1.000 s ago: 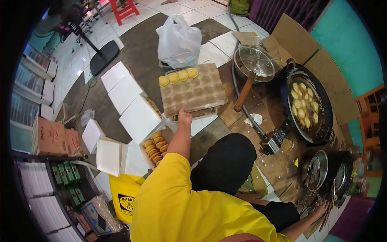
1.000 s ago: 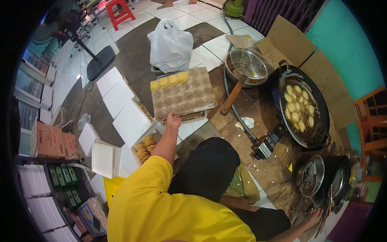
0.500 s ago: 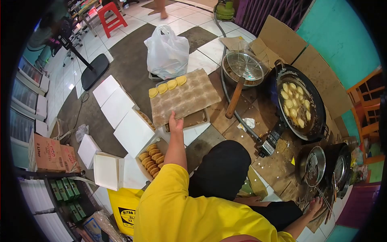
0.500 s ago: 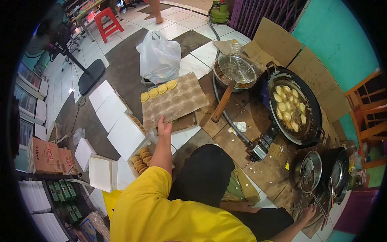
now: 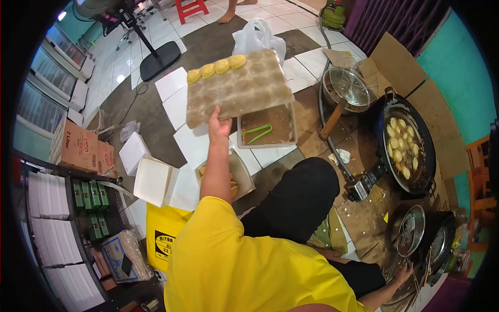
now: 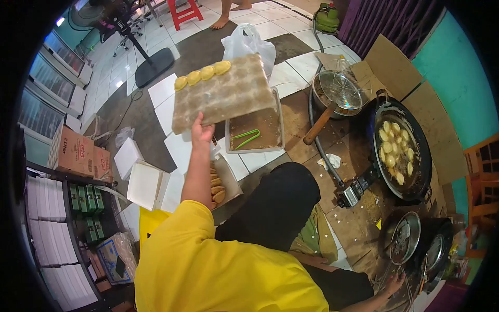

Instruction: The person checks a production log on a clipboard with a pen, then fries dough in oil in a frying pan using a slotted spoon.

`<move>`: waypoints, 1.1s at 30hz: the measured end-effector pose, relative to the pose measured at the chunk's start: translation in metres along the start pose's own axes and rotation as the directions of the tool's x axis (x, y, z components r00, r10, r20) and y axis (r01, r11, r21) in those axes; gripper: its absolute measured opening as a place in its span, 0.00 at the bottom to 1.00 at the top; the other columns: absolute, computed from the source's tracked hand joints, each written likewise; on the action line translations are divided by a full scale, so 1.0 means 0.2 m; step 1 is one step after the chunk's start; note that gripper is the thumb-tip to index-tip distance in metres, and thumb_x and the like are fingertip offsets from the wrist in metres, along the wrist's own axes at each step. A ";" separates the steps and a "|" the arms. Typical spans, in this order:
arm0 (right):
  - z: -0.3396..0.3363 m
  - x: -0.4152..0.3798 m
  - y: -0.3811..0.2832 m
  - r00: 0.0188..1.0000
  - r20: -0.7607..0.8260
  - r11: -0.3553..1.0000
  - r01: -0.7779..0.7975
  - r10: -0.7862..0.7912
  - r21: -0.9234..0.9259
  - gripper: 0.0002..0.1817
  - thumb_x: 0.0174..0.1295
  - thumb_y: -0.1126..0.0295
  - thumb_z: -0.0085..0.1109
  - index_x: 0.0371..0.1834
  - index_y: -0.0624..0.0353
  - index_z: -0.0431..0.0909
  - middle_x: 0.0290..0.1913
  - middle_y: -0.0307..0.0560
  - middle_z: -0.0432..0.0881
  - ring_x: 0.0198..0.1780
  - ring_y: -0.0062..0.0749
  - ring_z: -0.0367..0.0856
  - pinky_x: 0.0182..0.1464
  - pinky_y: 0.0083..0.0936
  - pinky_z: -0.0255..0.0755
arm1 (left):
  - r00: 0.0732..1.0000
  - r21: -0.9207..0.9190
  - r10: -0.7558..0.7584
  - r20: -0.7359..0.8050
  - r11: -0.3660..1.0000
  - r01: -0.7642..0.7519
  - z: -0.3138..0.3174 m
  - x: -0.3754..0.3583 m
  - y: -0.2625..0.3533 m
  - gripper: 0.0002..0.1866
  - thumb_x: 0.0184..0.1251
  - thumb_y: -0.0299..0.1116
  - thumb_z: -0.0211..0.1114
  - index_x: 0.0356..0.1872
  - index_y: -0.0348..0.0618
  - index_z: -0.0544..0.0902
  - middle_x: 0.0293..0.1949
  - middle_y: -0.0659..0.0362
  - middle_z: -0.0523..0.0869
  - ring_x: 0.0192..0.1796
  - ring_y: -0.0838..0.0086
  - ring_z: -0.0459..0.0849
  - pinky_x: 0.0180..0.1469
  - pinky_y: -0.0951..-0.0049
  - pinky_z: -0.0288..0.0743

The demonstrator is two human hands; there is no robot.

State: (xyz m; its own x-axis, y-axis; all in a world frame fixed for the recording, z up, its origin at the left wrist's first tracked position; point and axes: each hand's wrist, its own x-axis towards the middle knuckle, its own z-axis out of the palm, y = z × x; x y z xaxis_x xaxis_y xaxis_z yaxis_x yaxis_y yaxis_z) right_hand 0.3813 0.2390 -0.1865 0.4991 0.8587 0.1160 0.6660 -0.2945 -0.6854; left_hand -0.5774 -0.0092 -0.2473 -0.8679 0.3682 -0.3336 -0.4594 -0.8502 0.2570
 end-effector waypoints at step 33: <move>-0.05 -0.41 -0.40 0.849 0.519 0.982 -0.003 0.102 -0.190 0.21 0.66 0.76 0.51 0.62 0.61 0.68 0.44 0.46 0.79 0.31 0.25 0.74 0.31 0.23 0.70 | 0.978 -0.052 0.201 0.059 0.979 -0.198 0.99 -0.19 0.05 0.15 0.65 0.25 0.59 0.51 0.34 0.73 0.53 0.49 0.79 0.55 0.56 0.78 0.57 0.48 0.74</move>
State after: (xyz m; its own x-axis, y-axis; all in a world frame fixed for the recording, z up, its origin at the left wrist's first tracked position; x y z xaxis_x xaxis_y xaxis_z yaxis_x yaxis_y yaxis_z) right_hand 0.2931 0.1867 -0.1338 0.2044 0.9163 -0.3445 0.7578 -0.3709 -0.5368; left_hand -0.5863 0.0434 -0.0531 -0.9520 0.2116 -0.2210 -0.2682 -0.9246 0.2703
